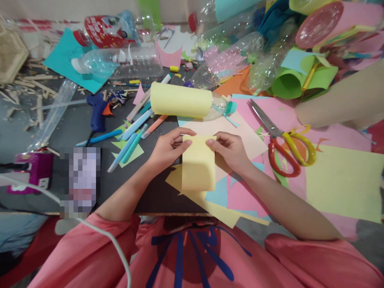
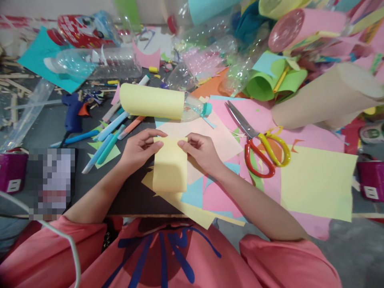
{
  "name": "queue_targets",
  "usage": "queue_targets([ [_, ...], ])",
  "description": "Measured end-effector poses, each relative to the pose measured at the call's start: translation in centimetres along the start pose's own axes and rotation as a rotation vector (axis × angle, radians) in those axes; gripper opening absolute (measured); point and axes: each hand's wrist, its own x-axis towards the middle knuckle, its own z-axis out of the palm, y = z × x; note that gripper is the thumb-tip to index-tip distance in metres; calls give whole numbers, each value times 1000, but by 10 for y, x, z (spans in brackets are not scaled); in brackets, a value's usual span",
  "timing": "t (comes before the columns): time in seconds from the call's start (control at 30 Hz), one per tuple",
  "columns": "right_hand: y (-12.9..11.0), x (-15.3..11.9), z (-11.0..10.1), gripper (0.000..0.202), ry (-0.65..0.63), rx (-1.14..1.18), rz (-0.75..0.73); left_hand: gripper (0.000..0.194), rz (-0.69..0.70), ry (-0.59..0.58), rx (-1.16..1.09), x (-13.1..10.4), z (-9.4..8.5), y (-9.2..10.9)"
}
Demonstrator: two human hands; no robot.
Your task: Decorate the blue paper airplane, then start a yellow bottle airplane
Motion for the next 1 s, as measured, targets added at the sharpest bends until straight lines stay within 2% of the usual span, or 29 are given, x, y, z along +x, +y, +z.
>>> queue_targets([
  [0.43,2,0,0,55,-9,20,7,17,14,14,5,0,1,3],
  [0.73,0,0,0,54,-13,22,-2,27,37,-5,42,-1,-1,1],
  [1.0,3,-1,-2,53,-15,24,13,22,38,8,66,-1,0,4],
])
